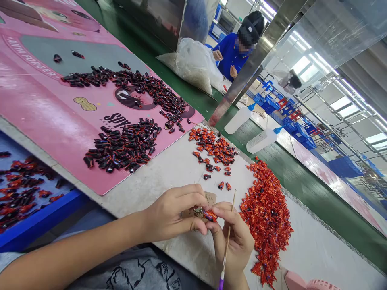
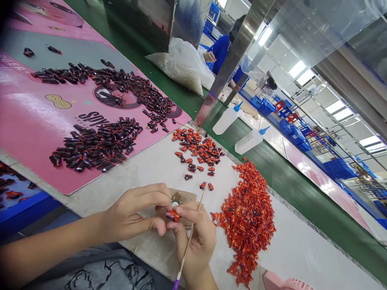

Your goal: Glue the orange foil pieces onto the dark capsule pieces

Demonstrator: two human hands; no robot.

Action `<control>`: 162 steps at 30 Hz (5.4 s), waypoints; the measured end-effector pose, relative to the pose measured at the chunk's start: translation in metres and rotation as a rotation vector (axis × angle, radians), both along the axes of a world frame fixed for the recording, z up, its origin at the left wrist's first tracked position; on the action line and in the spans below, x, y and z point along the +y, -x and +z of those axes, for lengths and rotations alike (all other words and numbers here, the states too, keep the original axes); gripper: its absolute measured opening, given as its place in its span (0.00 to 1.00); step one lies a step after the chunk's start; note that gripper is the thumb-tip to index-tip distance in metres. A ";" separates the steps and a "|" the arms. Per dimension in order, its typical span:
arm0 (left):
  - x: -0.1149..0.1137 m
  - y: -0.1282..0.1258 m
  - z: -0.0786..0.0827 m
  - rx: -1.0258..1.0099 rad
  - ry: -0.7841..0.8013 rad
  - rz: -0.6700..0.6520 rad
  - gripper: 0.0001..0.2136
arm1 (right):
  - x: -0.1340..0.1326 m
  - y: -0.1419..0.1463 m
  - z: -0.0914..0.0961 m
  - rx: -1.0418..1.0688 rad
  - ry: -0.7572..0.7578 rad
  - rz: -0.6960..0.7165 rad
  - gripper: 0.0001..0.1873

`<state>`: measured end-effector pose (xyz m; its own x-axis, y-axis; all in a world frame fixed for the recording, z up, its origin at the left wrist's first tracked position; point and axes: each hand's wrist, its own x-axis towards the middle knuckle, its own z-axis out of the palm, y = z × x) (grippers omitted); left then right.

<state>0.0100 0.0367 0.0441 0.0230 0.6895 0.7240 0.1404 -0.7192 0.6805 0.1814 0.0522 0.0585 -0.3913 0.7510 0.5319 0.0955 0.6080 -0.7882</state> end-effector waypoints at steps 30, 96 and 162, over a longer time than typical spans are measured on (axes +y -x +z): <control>-0.004 -0.020 -0.017 -0.226 0.304 -0.350 0.23 | -0.004 -0.003 0.009 -0.186 -0.173 -0.003 0.16; -0.020 -0.040 -0.004 -0.760 0.960 -0.788 0.23 | -0.010 -0.035 0.033 0.017 -0.083 0.199 0.16; 0.096 0.055 -0.018 1.212 0.342 0.360 0.11 | 0.013 -0.021 0.003 -0.184 -0.213 -0.294 0.09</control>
<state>-0.0446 0.1325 0.0261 0.3088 0.9372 0.1623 0.9354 -0.3301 0.1265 0.2024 0.0649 0.0612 -0.2791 0.7254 0.6292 0.4173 0.6817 -0.6009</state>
